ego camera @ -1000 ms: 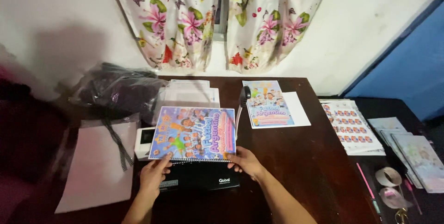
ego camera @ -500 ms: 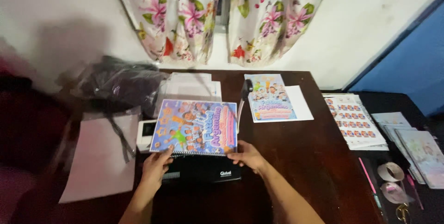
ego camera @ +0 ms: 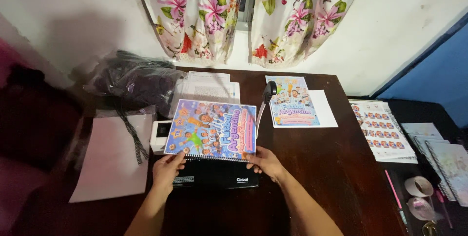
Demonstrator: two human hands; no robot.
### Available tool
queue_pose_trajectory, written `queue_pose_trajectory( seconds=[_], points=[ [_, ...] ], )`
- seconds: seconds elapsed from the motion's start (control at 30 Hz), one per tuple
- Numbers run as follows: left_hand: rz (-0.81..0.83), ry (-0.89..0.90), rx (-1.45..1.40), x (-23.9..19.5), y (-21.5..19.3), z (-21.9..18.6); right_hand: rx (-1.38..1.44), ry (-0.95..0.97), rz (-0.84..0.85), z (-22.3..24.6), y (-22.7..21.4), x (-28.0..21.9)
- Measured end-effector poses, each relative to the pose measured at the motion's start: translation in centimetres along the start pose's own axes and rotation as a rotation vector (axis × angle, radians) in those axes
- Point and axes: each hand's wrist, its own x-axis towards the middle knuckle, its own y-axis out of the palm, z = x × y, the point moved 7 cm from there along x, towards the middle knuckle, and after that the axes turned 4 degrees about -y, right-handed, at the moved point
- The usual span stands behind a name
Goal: The person removes a spiral binding from a notebook using a binding machine, then uses scissors to trim the cover. They proceed to place a black cover sheet into the binding machine and arrange several printed pages on the table.
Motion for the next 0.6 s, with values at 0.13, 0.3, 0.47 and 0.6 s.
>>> queue_pose_trajectory(
  seconds=[0.13, 0.3, 0.47, 0.6],
  points=[
    [-0.057, 0.011, 0.114, -1.2, 0.3, -1.3, 0.006, 0.095, -0.062, 1.6, 0.6, -1.4],
    [0.03, -0.065, -0.067, -0.2, 0.3, 0.1, -0.031, -0.035, -0.005, 0.7, 0.1, -0.4],
    [-0.03, -0.084, -0.052, -0.6, 0.3, -0.1, -0.011, 0.042, -0.037, 1.4, 0.6, -1.1],
    [0.065, -0.085, -0.186, 1.5, -0.2, 1.6, -0.054, -0.058, -0.03, 1.2, -0.1, -0.7]
  ],
)
